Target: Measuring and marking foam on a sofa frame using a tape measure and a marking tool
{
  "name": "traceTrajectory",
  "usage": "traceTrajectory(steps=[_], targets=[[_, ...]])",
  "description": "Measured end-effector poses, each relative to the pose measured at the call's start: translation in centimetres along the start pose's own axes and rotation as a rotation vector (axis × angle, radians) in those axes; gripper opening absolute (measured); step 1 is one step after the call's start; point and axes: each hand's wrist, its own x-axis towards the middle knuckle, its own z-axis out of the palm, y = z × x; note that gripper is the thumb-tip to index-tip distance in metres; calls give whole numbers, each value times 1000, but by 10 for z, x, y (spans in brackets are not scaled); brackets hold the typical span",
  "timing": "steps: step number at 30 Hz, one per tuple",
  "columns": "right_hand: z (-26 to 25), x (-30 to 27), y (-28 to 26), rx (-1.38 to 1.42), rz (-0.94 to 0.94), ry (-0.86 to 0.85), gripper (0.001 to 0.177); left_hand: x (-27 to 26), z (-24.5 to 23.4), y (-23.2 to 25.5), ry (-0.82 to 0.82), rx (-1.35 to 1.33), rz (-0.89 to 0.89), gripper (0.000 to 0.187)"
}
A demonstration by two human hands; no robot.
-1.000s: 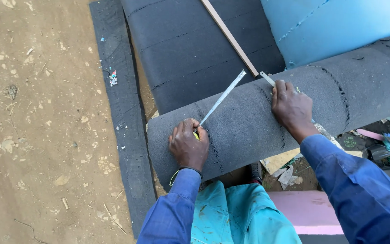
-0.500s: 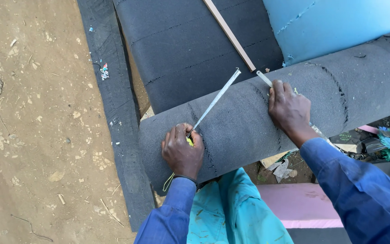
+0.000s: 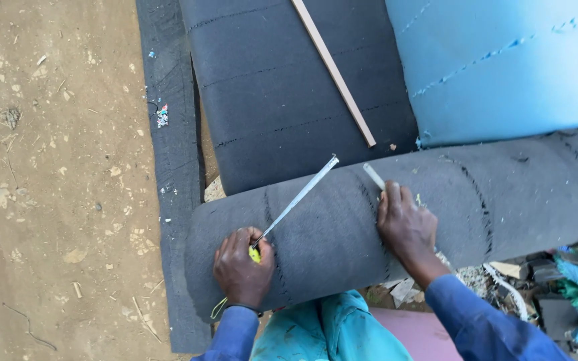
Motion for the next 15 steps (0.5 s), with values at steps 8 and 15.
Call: traceTrajectory(steps=[8, 15], targets=[[8, -6, 12, -35, -76, 18, 35, 8, -16, 1, -124, -118, -49, 9], [2, 4, 10, -26, 14, -139, 47, 18, -19, 3, -149, -191, -62, 4]])
